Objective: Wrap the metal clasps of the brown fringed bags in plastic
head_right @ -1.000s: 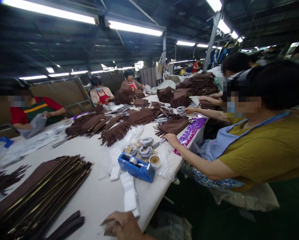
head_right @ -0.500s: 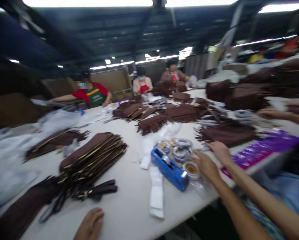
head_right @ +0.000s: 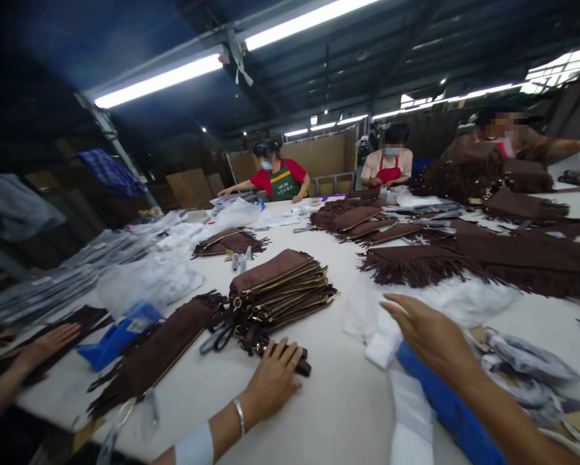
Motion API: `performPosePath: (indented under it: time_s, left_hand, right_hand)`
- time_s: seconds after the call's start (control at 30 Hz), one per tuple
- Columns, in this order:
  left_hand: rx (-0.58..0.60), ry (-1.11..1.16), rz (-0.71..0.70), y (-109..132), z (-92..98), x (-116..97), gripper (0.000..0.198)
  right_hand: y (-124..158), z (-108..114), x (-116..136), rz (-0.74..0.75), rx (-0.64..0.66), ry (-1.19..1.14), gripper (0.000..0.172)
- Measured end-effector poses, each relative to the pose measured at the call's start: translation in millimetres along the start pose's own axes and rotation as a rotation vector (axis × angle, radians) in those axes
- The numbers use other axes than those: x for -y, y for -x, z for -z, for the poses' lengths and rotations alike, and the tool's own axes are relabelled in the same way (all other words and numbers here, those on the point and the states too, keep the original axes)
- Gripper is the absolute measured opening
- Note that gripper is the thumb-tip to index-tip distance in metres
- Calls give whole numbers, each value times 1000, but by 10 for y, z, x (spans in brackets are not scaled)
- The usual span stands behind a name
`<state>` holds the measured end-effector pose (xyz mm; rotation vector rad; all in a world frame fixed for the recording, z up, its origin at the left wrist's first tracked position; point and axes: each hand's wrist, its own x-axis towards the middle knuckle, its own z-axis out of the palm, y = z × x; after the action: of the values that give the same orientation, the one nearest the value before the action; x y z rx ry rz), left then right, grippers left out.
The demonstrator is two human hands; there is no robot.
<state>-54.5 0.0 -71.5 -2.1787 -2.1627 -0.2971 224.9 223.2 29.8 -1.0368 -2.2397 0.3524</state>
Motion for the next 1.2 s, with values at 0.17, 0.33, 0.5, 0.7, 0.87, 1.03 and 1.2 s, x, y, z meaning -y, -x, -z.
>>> performPosePath:
  time_s: [0.17,0.33,0.5,0.7,0.87,1.03,1.2]
  left_hand:
    - [92,130,114,177,46,161,55]
    - [346,313,188,609,362,630,50]
    - [110,530,617,520,841,1180,45]
    - [-442,583,690,-554,731,1831,52]
    - [-311,779,766,-883,292,2069,51]
    - [-273,781,695,-651,288,1970,53]
    - [-254,788,643,-345,377,1674,52]
  right_hand:
    - [-928,-1022,890,133,245,17,45]
    - [-1827,-1656,1196,135,279,65,58]
    - [-2476,-2187,1069,-65,421,43,100]
    - [-2572,-2615,760,-171,647,-76,102]
    - [-2442,-2675,590,-256,650,-95,104]
    - [-2194,-2544,587,-283,629,-95,106]
    - [-1702,-2268,628,-322,617,-69,107]
